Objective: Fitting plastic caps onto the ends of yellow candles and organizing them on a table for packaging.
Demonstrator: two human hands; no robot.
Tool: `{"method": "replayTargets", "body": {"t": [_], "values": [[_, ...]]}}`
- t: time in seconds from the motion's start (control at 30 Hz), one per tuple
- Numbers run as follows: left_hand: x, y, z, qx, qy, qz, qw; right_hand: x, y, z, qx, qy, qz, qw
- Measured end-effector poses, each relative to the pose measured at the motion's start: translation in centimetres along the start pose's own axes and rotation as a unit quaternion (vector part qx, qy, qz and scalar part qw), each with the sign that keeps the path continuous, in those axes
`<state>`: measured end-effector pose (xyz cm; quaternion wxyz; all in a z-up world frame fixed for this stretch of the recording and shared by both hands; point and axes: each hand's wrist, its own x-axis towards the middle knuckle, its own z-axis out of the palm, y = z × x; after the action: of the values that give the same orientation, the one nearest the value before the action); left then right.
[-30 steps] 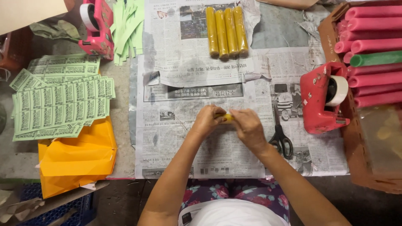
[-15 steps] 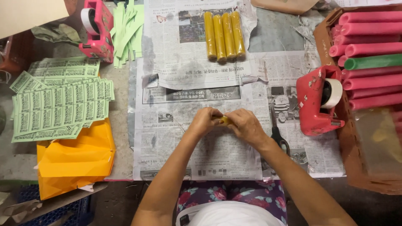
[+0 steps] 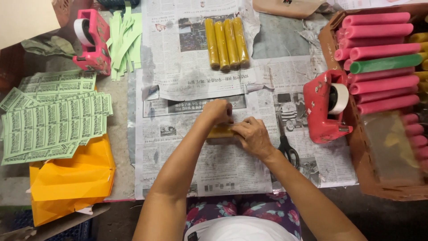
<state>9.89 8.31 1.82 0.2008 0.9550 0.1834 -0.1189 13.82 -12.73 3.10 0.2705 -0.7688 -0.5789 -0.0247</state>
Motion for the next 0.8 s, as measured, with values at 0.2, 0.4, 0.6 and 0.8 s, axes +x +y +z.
{"method": "replayTargets", "body": {"t": [0.2, 0.4, 0.6, 0.8], "values": [[-2.8, 1.0, -1.1, -0.099, -0.037, 0.0, 0.994, -0.1, 0.8, 0.6, -0.027, 0.018, -0.006, 0.999], [-5.8, 1.6, -0.3, -0.12, -0.001, 0.023, 0.993, 0.0, 1.0, 1.0, -0.034, 0.023, -0.01, 0.999], [-8.1, 2.5, 0.9, -0.084, 0.022, 0.079, 0.993, -0.7, 0.6, 1.2, -0.048, 0.044, 0.004, 0.998], [-8.0, 2.4, 4.5, -0.019, 0.153, 0.086, 0.984, 0.3, 1.8, -2.6, -0.089, 0.042, -0.018, 0.995]]}}
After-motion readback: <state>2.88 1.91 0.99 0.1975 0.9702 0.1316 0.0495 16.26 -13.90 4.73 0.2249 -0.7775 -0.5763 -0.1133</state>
